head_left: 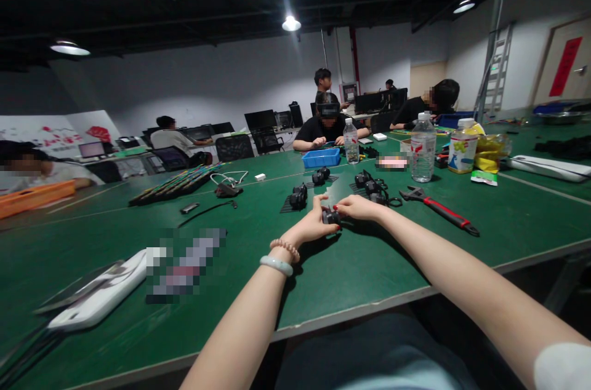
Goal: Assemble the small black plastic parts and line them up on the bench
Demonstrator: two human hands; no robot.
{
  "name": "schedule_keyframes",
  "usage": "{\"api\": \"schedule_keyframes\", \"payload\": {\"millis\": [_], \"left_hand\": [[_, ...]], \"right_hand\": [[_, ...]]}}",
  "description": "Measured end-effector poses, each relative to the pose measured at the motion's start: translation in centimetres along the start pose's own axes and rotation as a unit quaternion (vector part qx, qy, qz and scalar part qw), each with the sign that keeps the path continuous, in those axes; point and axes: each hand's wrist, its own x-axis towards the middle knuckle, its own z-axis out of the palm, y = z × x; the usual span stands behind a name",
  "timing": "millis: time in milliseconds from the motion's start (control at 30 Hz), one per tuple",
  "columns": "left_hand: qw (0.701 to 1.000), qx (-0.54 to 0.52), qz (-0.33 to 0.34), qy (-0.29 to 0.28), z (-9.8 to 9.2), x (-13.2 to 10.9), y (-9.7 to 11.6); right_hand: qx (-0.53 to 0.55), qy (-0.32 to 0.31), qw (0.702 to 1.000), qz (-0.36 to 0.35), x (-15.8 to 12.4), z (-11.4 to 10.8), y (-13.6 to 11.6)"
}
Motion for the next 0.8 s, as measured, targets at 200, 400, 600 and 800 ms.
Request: {"api": "schedule_keyframes", "payload": {"millis": [200, 400, 600, 800], "left_hand": [[1.000, -0.004, -0.004, -0.001, 0.08, 0.01, 0.15], [1.000, -0.013, -0.017, -0.001, 0.14, -0.13, 0.32], [1.000, -0.006, -0.013, 0.010, 0.23, -0.01, 0.39], [1.000, 0.005, -0.011, 0.005, 0.20, -0.06, 0.58]], "right_hand": [[0.020, -0.002, 1.000, -0.007, -0.14, -0.02, 0.03], [0.067, 0.001, 0.998, 0.004, -0.15, 0.11, -0.04], [0.190, -0.002, 0.981, 0.023, 0.16, 0.47, 0.42], [0.350, -0.037, 0.934, 0.063, 0.06, 0.21, 0.18]]}}
